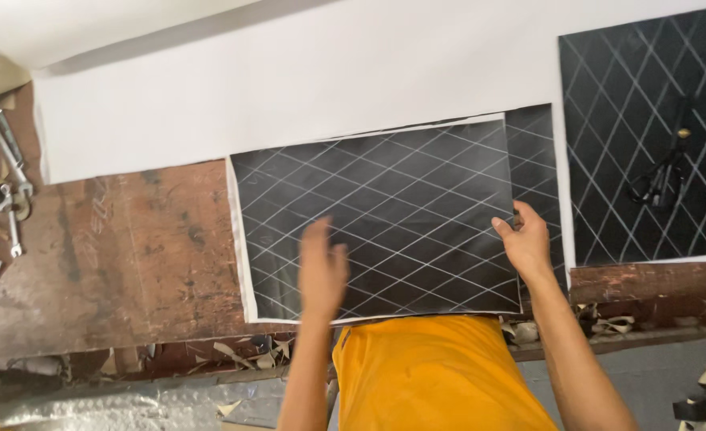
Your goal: The person cuts sections of quilted upholstery material using shears, then handles a roll of foam and begins peeling the backing off one of the cut panels.
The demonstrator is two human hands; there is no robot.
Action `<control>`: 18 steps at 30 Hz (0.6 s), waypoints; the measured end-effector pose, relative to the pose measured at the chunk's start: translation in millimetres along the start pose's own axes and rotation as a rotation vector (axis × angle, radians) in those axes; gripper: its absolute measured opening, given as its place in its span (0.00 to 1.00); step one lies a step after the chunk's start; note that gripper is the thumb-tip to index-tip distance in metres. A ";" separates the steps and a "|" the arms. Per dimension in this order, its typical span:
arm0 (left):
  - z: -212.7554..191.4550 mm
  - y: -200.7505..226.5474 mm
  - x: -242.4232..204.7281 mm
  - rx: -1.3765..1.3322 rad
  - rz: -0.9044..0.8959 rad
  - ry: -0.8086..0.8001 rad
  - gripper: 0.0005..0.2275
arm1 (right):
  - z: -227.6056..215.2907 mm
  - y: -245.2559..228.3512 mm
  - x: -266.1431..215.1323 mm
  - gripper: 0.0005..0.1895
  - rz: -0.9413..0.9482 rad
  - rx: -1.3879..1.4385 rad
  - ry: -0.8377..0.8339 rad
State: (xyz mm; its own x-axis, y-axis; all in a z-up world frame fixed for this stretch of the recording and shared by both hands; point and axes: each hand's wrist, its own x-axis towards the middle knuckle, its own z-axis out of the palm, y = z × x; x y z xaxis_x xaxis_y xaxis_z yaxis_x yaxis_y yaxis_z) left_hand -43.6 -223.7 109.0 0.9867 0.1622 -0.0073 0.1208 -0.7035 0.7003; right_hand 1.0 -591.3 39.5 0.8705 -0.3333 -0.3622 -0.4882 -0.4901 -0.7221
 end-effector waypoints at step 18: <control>-12.5 -75.8 19.9 -0.125 -0.527 0.004 0.40 | -65.6 46.9 51.8 0.39 -0.047 -0.418 0.096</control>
State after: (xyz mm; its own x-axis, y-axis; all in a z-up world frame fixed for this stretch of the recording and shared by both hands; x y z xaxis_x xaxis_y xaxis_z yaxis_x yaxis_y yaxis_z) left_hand -34.4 -158.5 64.7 0.7954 0.4736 -0.3783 0.5854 -0.4384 0.6820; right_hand 19.1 -684.5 25.5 0.8920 -0.3671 -0.2637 -0.4493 -0.7840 -0.4284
